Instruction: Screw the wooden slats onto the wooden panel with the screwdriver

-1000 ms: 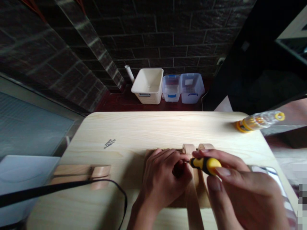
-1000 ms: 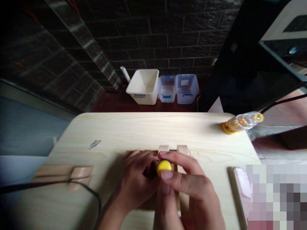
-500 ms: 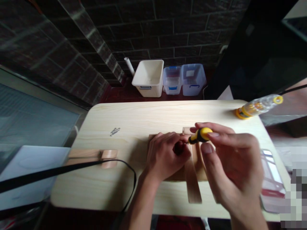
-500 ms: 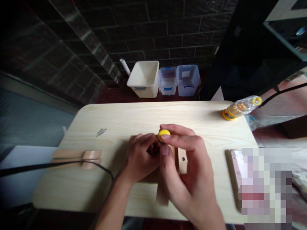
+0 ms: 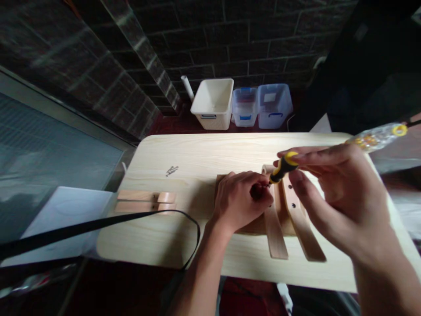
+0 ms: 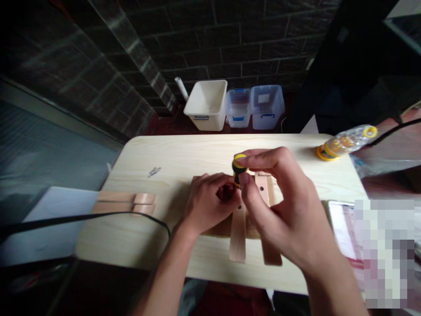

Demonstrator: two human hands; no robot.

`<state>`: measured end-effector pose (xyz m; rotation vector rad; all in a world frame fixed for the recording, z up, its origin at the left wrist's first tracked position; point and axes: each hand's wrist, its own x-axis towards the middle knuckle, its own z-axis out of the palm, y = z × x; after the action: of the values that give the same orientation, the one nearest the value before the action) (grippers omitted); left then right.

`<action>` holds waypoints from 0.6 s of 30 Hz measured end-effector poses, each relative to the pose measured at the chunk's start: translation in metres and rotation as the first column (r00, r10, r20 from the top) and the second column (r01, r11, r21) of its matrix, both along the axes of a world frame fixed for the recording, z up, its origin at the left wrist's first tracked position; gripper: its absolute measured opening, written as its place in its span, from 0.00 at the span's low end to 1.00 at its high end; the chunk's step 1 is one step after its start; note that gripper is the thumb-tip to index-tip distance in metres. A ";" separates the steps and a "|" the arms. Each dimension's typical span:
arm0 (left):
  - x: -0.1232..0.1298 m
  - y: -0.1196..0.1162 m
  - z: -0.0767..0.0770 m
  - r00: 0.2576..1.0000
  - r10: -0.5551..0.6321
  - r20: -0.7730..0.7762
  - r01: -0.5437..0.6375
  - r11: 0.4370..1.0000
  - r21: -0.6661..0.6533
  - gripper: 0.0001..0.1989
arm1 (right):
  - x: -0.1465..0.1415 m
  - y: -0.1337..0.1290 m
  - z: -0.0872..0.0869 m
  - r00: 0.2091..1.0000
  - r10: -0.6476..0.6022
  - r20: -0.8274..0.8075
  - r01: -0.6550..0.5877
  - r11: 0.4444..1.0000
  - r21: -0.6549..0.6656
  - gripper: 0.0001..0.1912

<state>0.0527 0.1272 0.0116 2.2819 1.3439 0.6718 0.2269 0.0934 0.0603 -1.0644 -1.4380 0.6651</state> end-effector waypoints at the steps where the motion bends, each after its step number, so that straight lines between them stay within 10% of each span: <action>1: 0.000 0.000 0.000 1.000 -0.005 0.000 0.005 1.000 -0.008 0.06 | -0.001 -0.002 -0.003 0.999 -0.028 -0.022 0.028 1.000 0.012 0.13; 18: 0.001 -0.002 -0.004 0.999 0.022 -0.031 -0.021 0.999 0.039 0.03 | -0.021 -0.009 -0.014 0.990 -0.052 -0.131 0.055 0.998 0.023 0.17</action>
<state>0.0542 0.1257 0.0076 2.3209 1.3830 0.6773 0.2062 0.0840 0.0463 -1.0165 -1.2983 0.6631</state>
